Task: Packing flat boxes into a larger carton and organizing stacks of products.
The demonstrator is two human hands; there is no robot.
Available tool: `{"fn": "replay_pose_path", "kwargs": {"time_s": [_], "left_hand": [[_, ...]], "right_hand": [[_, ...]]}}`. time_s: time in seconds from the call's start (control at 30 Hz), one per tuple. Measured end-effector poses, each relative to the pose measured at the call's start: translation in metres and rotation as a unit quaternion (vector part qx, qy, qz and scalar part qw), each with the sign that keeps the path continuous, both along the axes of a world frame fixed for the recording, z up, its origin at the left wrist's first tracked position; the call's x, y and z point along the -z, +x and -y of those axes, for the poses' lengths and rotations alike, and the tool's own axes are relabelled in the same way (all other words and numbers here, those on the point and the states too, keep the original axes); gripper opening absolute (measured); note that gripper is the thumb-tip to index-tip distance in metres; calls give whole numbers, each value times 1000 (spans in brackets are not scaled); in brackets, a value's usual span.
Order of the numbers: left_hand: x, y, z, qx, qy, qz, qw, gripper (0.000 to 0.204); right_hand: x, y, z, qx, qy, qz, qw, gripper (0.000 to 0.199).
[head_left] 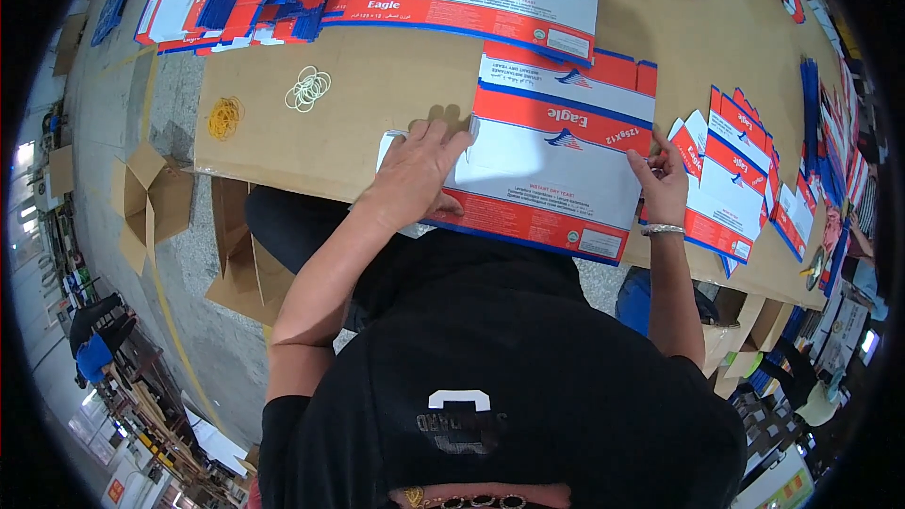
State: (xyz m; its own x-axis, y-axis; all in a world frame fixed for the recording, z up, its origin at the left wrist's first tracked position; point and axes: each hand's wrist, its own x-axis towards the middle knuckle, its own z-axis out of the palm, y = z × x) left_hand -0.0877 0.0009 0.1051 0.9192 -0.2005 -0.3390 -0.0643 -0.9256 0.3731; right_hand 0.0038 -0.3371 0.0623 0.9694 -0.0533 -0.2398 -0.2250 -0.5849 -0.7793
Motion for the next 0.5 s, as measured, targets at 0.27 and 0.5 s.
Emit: {"fn": "replay_pose_path", "kwargs": {"time_s": [0.27,0.5], "left_hand": [[7,-12,-4,-7,-10,40,999,77],[-9,-6,-3,16,-89,53,994,69]], "right_hand": [[-10,-37,-3,27,165,90,982,36],[-16,-44,15,52,447,-6,893,33]]}}
